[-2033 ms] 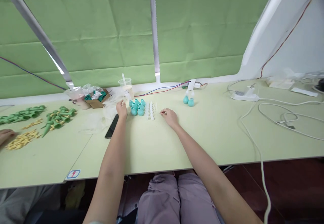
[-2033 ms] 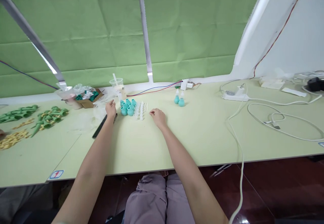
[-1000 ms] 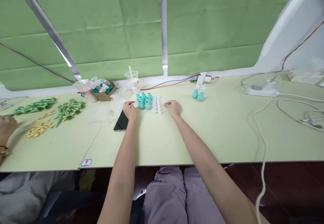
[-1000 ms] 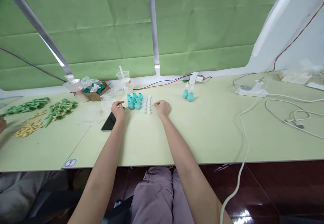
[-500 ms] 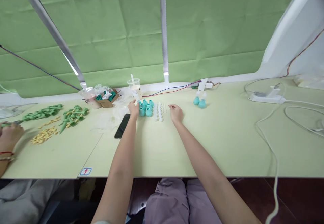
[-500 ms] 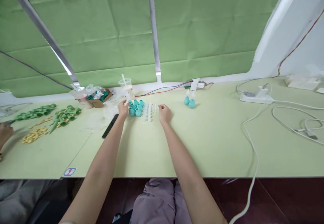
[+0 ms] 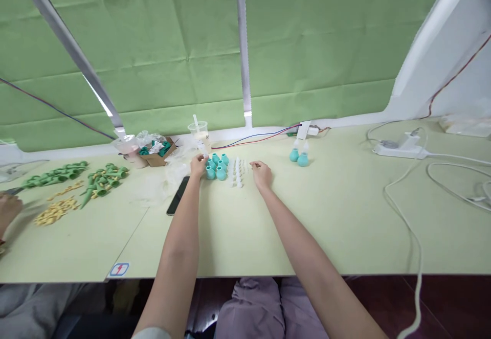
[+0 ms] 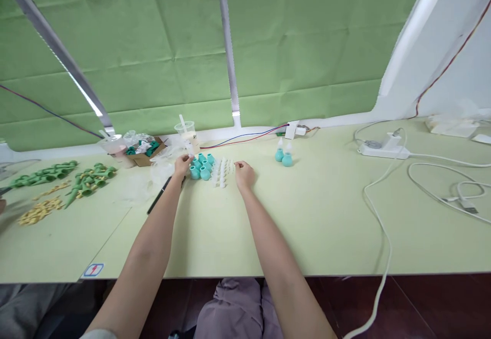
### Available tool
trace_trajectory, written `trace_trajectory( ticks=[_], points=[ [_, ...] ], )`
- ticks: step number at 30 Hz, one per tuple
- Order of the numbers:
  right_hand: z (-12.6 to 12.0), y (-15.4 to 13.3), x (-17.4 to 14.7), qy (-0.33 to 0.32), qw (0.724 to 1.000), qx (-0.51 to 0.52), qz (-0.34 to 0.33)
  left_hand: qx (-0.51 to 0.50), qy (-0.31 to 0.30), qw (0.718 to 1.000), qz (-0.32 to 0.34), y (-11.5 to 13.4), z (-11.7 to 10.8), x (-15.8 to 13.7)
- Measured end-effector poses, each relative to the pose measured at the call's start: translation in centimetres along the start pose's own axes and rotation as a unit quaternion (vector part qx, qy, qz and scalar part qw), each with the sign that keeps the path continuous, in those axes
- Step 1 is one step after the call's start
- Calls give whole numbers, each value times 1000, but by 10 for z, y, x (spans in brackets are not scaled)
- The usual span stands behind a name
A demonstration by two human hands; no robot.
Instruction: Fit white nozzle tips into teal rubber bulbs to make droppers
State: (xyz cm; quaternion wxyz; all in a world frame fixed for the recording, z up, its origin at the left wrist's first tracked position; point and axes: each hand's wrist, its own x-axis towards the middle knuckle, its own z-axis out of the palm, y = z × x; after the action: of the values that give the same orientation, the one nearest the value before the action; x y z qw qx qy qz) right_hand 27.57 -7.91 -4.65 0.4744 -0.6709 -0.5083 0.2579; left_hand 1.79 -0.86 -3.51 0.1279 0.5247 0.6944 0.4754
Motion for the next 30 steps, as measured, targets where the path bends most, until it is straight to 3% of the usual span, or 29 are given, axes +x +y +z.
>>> trace_trajectory(
  ticks=[12,16,20,22,24,27,30],
  points=[
    [0,1,0,-8,1000,-6,-12,18,37,999,4,16,-14,-6],
    [0,2,0,-10,1000,-1,-13,13,126,988,85,30,-24,-14],
    [-1,4,0,-11,1000,15,-13,-26,252,954,159,57,-42,-29],
    [-1,3,-2,3,999,28,-29,-35,273,944,183,73,-48,-43],
    [-3,0,-7,37,995,48,-77,-20,246,945,214,83,-45,-63],
    [-11,-7,-19,80,979,70,-173,56,54,955,287,88,-26,-100],
    [-27,-8,-33,28,962,18,-271,86,-70,938,329,83,-2,-133]
  ],
)
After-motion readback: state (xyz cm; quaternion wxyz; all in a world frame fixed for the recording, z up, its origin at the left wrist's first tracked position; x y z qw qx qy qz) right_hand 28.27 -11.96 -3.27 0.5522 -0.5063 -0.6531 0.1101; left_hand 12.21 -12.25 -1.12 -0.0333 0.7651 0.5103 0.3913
